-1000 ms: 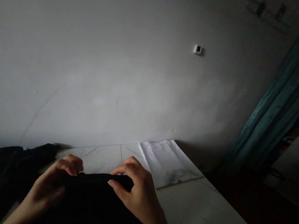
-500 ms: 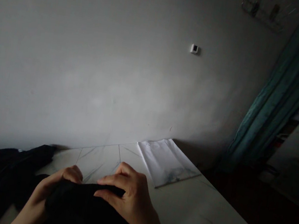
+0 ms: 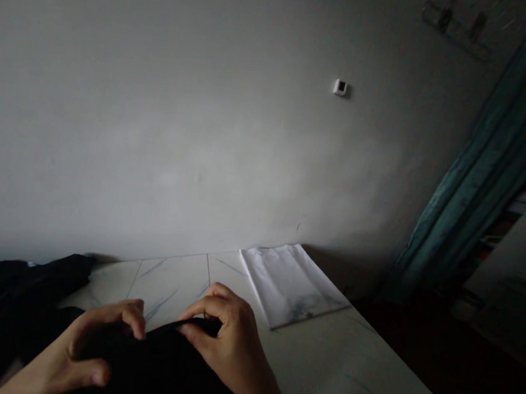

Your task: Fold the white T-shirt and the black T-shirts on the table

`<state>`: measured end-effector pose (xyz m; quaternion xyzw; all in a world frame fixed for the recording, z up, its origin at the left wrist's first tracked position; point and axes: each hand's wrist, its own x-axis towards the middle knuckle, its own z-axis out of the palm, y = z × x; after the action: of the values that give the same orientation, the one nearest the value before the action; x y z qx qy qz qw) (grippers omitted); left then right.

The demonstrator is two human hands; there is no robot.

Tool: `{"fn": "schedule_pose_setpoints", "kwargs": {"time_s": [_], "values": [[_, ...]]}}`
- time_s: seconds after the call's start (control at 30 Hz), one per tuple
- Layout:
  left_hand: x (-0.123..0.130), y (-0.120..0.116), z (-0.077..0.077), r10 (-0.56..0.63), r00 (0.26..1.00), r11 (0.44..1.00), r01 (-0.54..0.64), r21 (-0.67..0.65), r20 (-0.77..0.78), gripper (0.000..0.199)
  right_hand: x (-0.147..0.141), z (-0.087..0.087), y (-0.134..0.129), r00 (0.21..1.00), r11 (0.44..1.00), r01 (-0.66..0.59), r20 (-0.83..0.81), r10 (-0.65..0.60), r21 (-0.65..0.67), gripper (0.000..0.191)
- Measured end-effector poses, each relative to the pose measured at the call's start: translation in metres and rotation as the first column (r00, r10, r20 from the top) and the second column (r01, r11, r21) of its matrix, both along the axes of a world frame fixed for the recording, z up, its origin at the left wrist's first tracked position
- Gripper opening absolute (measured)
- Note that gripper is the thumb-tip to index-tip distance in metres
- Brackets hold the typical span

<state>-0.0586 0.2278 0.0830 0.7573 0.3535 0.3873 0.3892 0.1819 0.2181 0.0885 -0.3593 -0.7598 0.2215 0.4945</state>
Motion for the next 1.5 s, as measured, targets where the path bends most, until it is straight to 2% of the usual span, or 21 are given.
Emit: {"fn": "schedule_pose_setpoints", "kwargs": {"time_s": [0.07, 0.13, 0.27, 0.47, 0.6, 0.7, 0.8, 0.9, 1.03, 1.17, 1.37, 1.5], "values": [[0.007, 0.001, -0.002, 0.114, 0.993, 0.992, -0.111, 0.063, -0.039, 0.037, 0.001, 0.000, 0.001, 1.000, 1.000, 0.006, -0.001, -0.006, -0.014, 0.014], [0.011, 0.003, -0.004, 0.189, 0.982, 0.972, -0.188, 0.142, 0.003, 0.026, 0.001, 0.000, 0.000, 1.000, 1.000, 0.007, -0.013, -0.007, -0.028, 0.013], [0.014, 0.001, -0.004, 0.246, 0.963, 0.923, -0.267, 0.277, 0.111, 0.015, 0.001, 0.002, -0.002, 0.999, 0.999, 0.006, -0.034, -0.008, -0.043, 0.010], [0.026, -0.005, -0.006, 0.161, 0.962, 0.953, -0.209, 0.217, 0.219, 0.006, 0.000, 0.009, -0.017, 0.996, 0.999, 0.018, -0.086, -0.013, 0.048, 0.016], [0.031, -0.002, -0.011, 0.178, 0.948, 0.933, -0.248, 0.262, 0.262, 0.010, -0.002, 0.008, -0.022, 0.996, 0.985, 0.053, -0.083, -0.040, 0.166, 0.024], [0.030, 0.010, -0.021, 0.251, 0.916, 0.908, -0.334, 0.251, 0.313, 0.010, -0.006, -0.001, -0.008, 0.997, 0.973, 0.072, -0.053, -0.062, 0.218, 0.022], [0.028, 0.028, -0.036, 0.319, 0.885, 0.911, -0.385, 0.147, 0.339, 0.009, -0.011, -0.014, 0.015, 0.996, 0.965, 0.092, -0.038, -0.085, 0.246, 0.018], [0.028, 0.042, -0.049, 0.346, 0.868, 0.925, -0.380, 0.026, 0.357, 0.012, -0.016, -0.024, 0.030, 0.995, 0.966, 0.095, -0.015, -0.095, 0.242, 0.016], [0.030, 0.046, -0.056, 0.322, 0.857, 0.939, -0.344, -0.017, 0.402, 0.014, -0.017, -0.028, 0.030, 0.995, 0.962, 0.093, 0.004, -0.097, 0.256, 0.015], [0.030, 0.044, -0.055, 0.274, 0.863, 0.956, -0.294, -0.019, 0.425, 0.014, -0.016, -0.025, 0.024, 0.994, 0.958, 0.099, 0.011, -0.106, 0.271, 0.014], [0.024, 0.043, -0.050, 0.133, 0.929, 0.986, -0.158, 0.046, 0.345, 0.014, -0.013, -0.024, 0.025, 0.989, 0.967, 0.120, 0.055, -0.136, 0.225, 0.002], [0.026, 0.038, -0.045, 0.143, 0.943, 0.973, -0.190, 0.133, 0.300, 0.010, -0.007, -0.025, 0.029, 0.989, 0.977, 0.104, 0.089, -0.122, 0.187, 0.007]]}}
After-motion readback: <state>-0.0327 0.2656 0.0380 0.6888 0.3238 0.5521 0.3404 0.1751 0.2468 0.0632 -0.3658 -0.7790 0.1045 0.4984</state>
